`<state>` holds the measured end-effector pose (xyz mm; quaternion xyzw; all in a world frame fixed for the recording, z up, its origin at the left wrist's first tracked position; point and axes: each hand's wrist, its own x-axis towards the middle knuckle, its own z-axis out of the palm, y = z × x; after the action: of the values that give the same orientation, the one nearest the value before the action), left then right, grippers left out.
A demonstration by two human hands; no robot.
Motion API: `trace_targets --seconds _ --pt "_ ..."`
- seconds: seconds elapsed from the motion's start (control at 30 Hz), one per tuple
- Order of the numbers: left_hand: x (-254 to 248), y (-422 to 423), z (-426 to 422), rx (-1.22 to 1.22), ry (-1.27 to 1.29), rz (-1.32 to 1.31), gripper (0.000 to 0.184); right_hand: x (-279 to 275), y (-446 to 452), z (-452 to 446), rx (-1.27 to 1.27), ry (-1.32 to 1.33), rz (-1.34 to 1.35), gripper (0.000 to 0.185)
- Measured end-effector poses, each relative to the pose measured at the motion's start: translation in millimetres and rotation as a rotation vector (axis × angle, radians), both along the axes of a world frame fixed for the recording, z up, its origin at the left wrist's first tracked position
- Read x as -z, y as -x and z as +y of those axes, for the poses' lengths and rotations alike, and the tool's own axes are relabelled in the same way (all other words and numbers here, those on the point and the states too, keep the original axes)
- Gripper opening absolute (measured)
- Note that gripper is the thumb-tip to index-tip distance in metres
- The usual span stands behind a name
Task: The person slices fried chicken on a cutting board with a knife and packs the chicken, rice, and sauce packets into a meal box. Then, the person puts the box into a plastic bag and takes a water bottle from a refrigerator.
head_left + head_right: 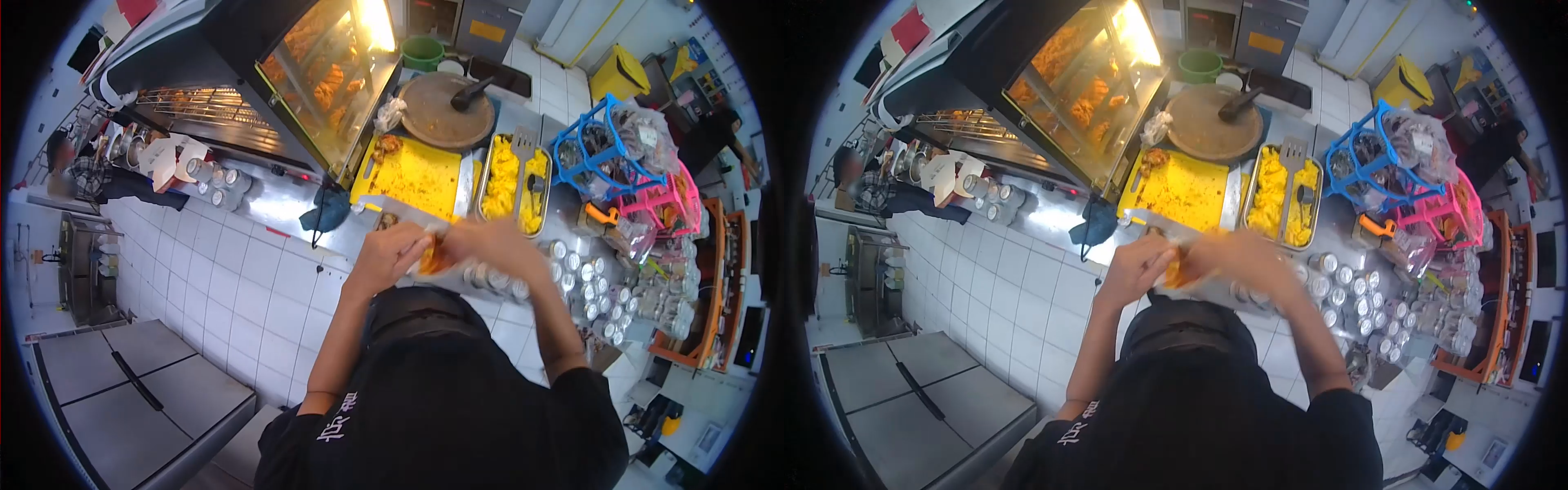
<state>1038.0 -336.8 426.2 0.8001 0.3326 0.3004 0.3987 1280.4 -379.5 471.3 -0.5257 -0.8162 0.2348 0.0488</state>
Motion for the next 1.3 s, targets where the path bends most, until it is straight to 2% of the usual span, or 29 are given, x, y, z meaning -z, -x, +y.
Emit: trace_targets --seconds 0.1,0.13,0.23,0.27,0.37,0.43,0.5,0.6,0.63,0.67,0.7,0.77,0.8,0.87,0.9,0.93,1.03,1.1,1.2,1.3 --pt "1.8 -0.6 -0.6 0.056 -0.061 -0.19 0.013 6.1 11.5 -17.0 -0.124 0.199 0.171 0.019" --pt "4.3 1.6 -0.4 0.028 -0.084 -0.164 0.013 7.4 -16.0 0.7 -0.029 0.024 0.177 0.017" --pt "6.4 -2.3 2.9 0.053 -0.045 -0.158 0.012 29.8 11.9 -31.0 -0.107 -0.015 -0.052 0.013" --pt "5.3 1.0 4.4 0.161 -0.031 -0.2 0.012 -22.2 31.3 -31.2 -0.363 0.064 0.355 0.015" --pt "-1.3 0.8 2.3 0.051 -0.114 -0.089 0.013 -16.9 -21.9 5.4 0.143 -0.098 -0.099 0.007" --pt "2.4 -4.4 8.9 0.076 -0.094 -0.124 0.012 0.6 21.7 -23.6 -0.247 -0.079 0.035 0.022" --pt "-1.5 -3.0 2.1 0.146 -0.1 -0.224 0.011 -35.6 29.5 -22.7 -0.35 0.007 -0.015 0.023" --pt "-0.4 -1.2 0.3 0.097 -0.091 -0.214 0.009 -45.9 4.8 -3.3 -0.04 -0.036 -0.163 0.011" --pt "-1.0 -3.5 7.7 0.09 -0.09 -0.215 0.009 -46.3 18.1 -13.2 -0.127 0.021 -0.082 0.013" --pt "-4.7 0.3 10.9 0.226 -0.145 -0.208 0.009 -47.1 31.0 -22.3 -0.211 0.087 -0.001 0.015" --pt "-8.7 1.5 10.8 0.195 -0.13 -0.165 0.009 -41.6 26.8 -21.6 -0.367 0.037 0.208 0.022" --pt "-12.5 1.1 4.0 0.1 -0.096 -0.098 0.009 -27.6 32.1 -31.6 -0.275 -0.044 0.054 0.015" --pt "-8.6 -1.9 8.1 0.098 -0.162 -0.132 0.009 -27.2 33.4 -32.0 -0.228 -0.096 -0.032 0.013" --pt "-11.5 -7.4 9.2 0.157 -0.147 -0.216 0.01 -39.1 31.7 -24.6 -0.291 -0.022 -0.141 0.012" --pt "-12.8 -5.7 4.3 0.192 -0.12 -0.251 0.01 -56.1 36.1 -22.2 -0.406 0.126 -0.161 0.011" --pt "-9.5 -1.7 5.5 0.186 -0.125 -0.195 0.01 -51.8 34.5 -21.6 -0.378 0.051 -0.051 0.011" --pt "-0.8 -5.2 11.5 0.132 -0.189 -0.24 0.009 -43.8 22.0 -14.1 -0.285 -0.19 0.264 0.011" --pt "-2.5 -2.6 11.8 0.175 -0.168 -0.255 0.009 -64.9 37.8 -25.0 -0.42 0.034 -0.156 0.015" --pt "-13.9 -0.2 10.6 0.108 -0.118 -0.164 0.008 -57.6 36.1 -31.7 -0.409 0.058 0.07 0.011" --pt "-14.9 1.3 14.9 0.18 -0.19 -0.313 0.008 -50.0 23.5 -32.3 -0.375 0.055 0.301 0.008"
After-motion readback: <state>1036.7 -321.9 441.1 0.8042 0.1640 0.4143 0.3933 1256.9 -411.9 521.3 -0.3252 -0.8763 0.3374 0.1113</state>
